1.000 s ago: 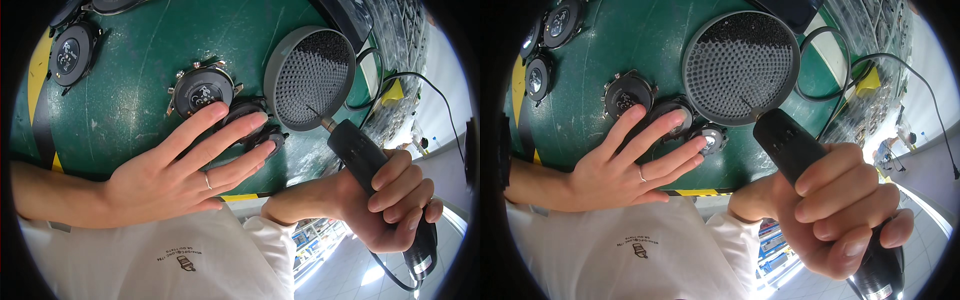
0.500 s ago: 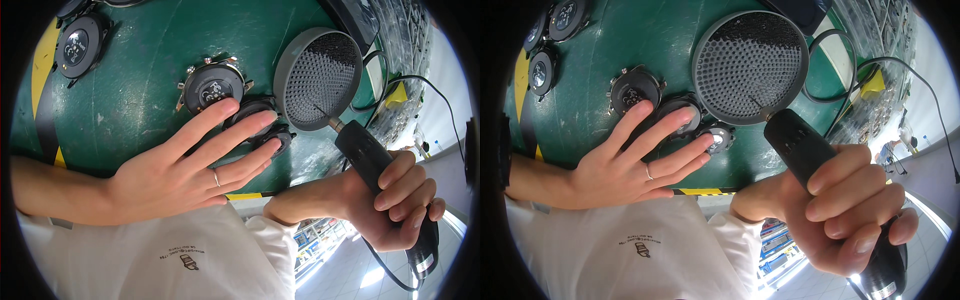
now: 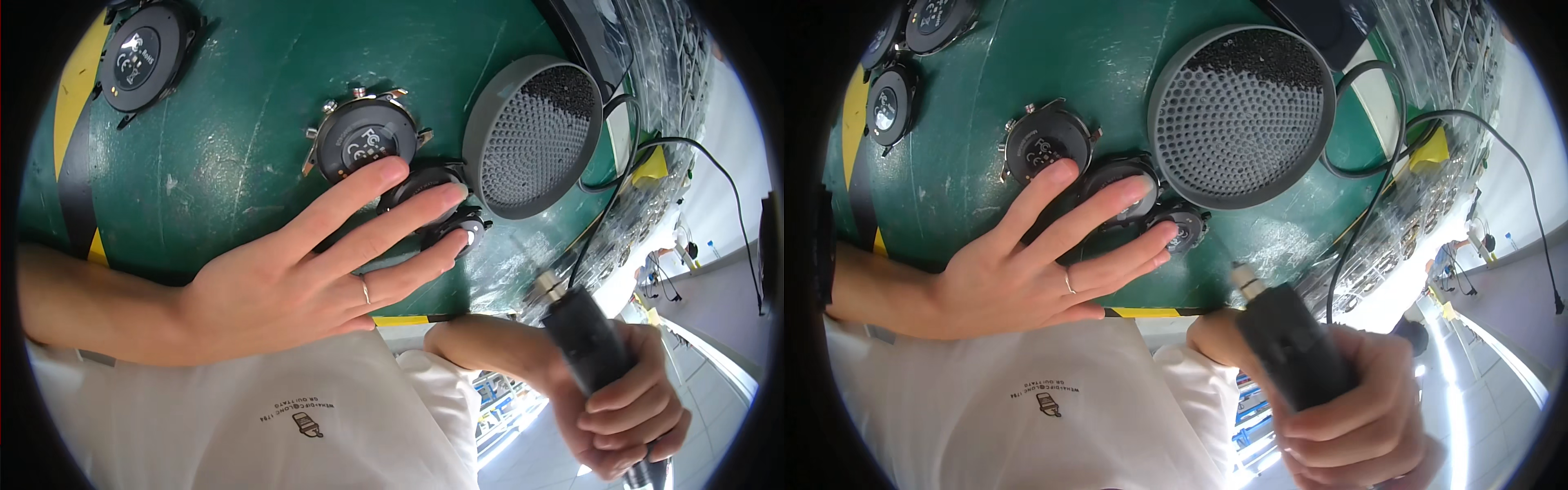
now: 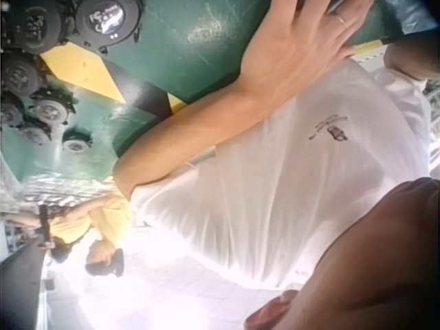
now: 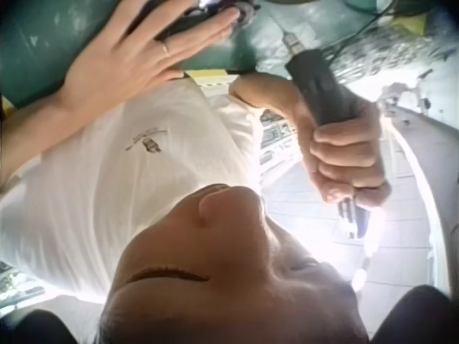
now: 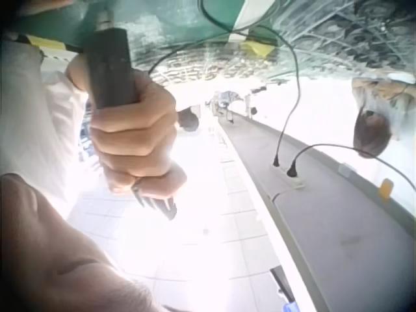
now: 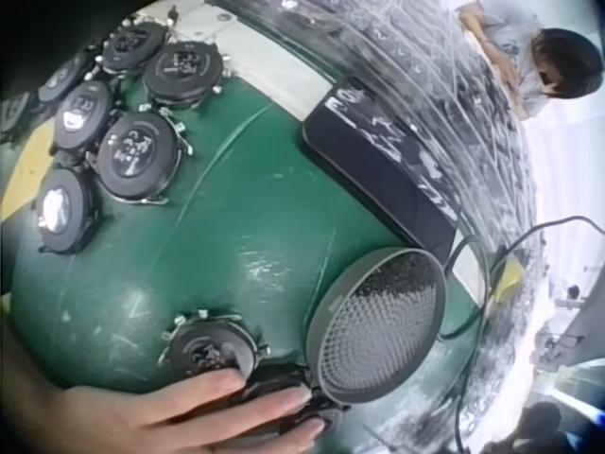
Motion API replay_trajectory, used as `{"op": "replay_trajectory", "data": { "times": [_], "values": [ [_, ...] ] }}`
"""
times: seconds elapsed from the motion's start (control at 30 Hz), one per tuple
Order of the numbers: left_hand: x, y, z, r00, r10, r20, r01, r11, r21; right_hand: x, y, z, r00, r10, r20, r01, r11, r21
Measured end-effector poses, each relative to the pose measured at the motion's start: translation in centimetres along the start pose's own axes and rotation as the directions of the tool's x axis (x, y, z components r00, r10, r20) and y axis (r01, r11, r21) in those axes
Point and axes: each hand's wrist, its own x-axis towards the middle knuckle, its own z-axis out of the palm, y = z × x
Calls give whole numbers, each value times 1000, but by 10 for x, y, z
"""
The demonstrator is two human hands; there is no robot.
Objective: Assembling small electronic components, specifically speakers, using an electric screwdriver and precise hand movements.
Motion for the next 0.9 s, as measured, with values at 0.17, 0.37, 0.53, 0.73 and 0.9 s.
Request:
{"op": "replay_trajectory", "data": {
  "times": [0.17,0.37,0.53,0.73,0.9],
  "values": [
    [0,0,5,999,-23,-50,23,1000,17,-17,16,9,999,39,-6,-39,993,-111],
    [1,0,4,999,-27,-42,28,999,24,-18,19,11,999,29,-30,-33,991,-134],
    [0,1,4,999,-26,-21,26,999,22,-20,20,12,998,56,-29,-60,986,-153],
    [-1,2,6,998,-46,-38,47,998,29,-22,25,17,993,111,36,-100,969,-226],
    [-1,3,6,996,-73,-53,75,996,40,-20,26,13,985,160,60,-140,958,-249]
  ]
}}
